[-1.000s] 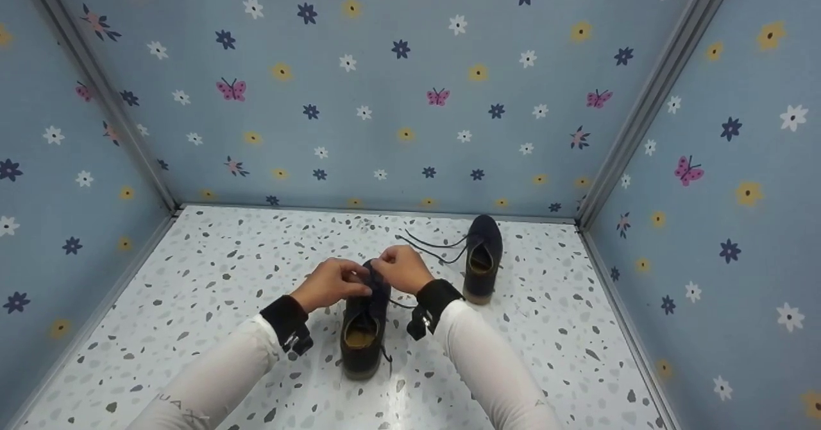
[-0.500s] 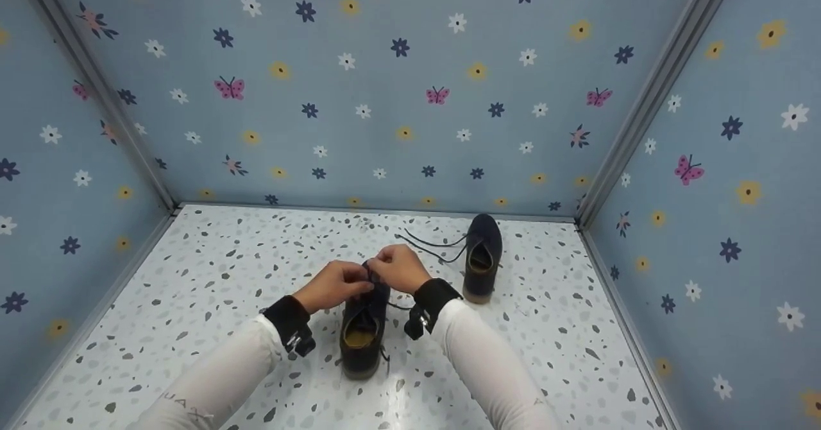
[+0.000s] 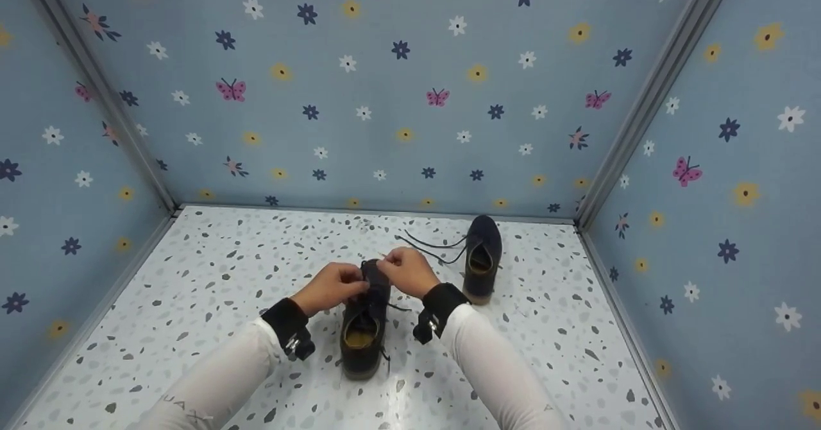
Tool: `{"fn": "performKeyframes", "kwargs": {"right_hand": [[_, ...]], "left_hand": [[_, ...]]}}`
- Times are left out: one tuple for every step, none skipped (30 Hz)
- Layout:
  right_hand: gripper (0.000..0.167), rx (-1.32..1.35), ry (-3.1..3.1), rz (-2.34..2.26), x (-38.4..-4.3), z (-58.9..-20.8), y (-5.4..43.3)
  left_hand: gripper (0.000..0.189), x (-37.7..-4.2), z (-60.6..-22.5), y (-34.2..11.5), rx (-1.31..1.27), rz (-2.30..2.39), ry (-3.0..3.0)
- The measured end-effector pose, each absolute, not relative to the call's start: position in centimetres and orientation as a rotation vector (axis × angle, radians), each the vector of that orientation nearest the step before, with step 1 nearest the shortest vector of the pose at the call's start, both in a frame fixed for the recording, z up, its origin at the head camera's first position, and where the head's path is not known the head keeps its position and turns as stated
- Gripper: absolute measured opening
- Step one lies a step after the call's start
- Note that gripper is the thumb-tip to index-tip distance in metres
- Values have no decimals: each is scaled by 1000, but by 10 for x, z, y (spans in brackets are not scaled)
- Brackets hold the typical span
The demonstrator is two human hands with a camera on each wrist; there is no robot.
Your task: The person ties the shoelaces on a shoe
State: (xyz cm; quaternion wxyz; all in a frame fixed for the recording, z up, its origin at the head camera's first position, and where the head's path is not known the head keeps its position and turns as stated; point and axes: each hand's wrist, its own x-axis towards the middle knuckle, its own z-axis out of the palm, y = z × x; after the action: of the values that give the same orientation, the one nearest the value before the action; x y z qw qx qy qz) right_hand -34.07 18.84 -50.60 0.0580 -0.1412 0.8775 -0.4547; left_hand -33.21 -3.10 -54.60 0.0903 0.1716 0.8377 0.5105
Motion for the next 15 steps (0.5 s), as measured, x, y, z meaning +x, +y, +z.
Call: {"fn": "performKeyframes", "kwargs": {"right_hand": [[21, -426, 2660, -1378, -340, -508, 191], [21, -430, 2663, -1375, -339, -509, 194], [22, -438, 2665, -1372, -337, -511, 196], [22, -448, 2672, -1362, -336, -512, 199], [22, -461, 2676, -1354, -335, -514, 201], [22, -474, 2678, -1344, -334, -515, 203], [21, -487, 2674, -1340, -332, -516, 204], [20, -506, 2671, -1333, -331, -518, 205], [19, -522, 2667, -1321, -330, -519, 206], [19, -537, 2664, -1305, -329, -520, 206], [18, -553, 2654, -1292, -327, -522, 206], [18, -571, 2644, -1277, -326, -523, 206], [18, -595, 2629, -1262, -324, -525, 205], [17, -618, 2625, -1234, -322, -527, 203], [18, -639, 2620, -1203, -319, -528, 202]], "left_hand": [[18, -332, -547, -31, 500, 1533, 2481], [18, -332, -548, -32, 487, 1548, 2472], [18, -332, -549, -32, 476, 1564, 2461], [18, -332, -550, -33, 463, 1578, 2450], [18, -332, -550, -33, 449, 1588, 2443], [17, -332, -550, -34, 438, 1598, 2435], [17, -331, -551, -34, 422, 1606, 2425], [17, -331, -551, -34, 404, 1613, 2415], [16, -331, -551, -34, 389, 1621, 2406], [15, -331, -551, -34, 376, 1624, 2400], [16, -331, -551, -34, 369, 1625, 2398], [15, -331, -551, -34, 363, 1629, 2395], [15, -331, -551, -34, 360, 1634, 2393], [15, -331, -551, -35, 359, 1636, 2396], [15, -332, -552, -35, 363, 1638, 2401]]}}
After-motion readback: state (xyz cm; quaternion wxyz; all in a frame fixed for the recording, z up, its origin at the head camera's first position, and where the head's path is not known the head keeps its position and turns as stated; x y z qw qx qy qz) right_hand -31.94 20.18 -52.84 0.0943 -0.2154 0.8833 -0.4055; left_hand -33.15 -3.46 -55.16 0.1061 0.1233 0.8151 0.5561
